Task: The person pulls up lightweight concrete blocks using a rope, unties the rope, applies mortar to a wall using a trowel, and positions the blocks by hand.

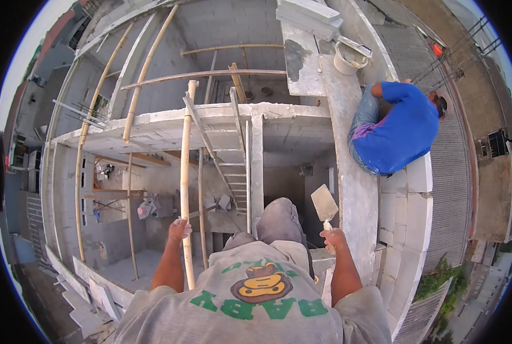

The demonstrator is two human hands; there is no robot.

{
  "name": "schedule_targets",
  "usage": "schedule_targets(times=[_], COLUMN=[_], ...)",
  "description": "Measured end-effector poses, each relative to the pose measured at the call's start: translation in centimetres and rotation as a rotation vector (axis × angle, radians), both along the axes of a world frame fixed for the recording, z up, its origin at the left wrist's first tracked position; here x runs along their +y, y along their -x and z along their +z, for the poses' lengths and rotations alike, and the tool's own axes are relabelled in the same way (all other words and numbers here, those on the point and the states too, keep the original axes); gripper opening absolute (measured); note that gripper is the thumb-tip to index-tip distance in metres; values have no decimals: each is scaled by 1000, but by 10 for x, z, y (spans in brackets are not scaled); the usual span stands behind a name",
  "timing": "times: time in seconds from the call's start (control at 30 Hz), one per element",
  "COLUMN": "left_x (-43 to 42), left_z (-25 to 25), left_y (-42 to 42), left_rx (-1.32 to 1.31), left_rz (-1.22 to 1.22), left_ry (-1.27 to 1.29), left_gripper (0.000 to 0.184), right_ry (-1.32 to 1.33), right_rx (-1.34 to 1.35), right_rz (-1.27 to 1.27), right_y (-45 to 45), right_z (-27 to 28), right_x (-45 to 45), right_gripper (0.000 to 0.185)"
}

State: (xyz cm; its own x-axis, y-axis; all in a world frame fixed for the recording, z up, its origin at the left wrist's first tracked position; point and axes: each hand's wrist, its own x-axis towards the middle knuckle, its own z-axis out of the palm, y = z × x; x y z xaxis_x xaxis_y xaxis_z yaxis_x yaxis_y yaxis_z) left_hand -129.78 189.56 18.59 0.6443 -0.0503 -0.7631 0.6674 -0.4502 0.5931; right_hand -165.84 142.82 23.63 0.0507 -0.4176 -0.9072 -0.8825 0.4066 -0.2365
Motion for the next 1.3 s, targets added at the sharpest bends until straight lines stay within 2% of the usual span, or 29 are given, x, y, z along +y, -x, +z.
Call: schedule_targets(times=[0.17, 0.23, 0.4, 0.43, 0.57, 0.67, 0.73, 0.87, 0.97, 1.17, 1.3], left_x=[-26, -55, -99, -119, -196, -242, -259, -279, -290, -357, -420], left_z=[-15, 7, 5, 12, 53, 67, 58, 32, 18, 12, -4], left_y=[-25, -46, -154, -181, -258, -292, -306, -318, -339, -426, -507], left_rx=[23, 58, 68, 24, -123, -205, -162, 23, 54, -3, 17], left_rz=[78, 111, -8, -15, -20, -41, -67, -189, -251, -268, -223], left_ry=[62, 23, 1, -5, 28, 116, 104, -5, -63, -103, -137], left_gripper=[35, 33, 43, 40, 37, 37, 37, 31, 40, 41, 43], right_ry=[-29, -50, -65, -76, -88, -33, 18, 80, 145, 26, -83], right_rx=[32, 61, 81, 82, 108, 121, 92, -70, -126, 47, 121], right_rz=[-46, -62, -130, -148, -134, 24, 63, -40, -135, -287, -426], right_y=[-32, -49, -106, -120, -171, -219, -253, -286, -306, -325, -346], right_z=[-16, -26, -60, -63, -42, -9, 9, 9, 9, -68, -87], right_x=[-23, -39, -83, -91, -129, -172, -203, -246, -254, -247, -241], right_gripper=[28, 26, 25, 25, 23, 23, 22, 26, 26, 27, 39])
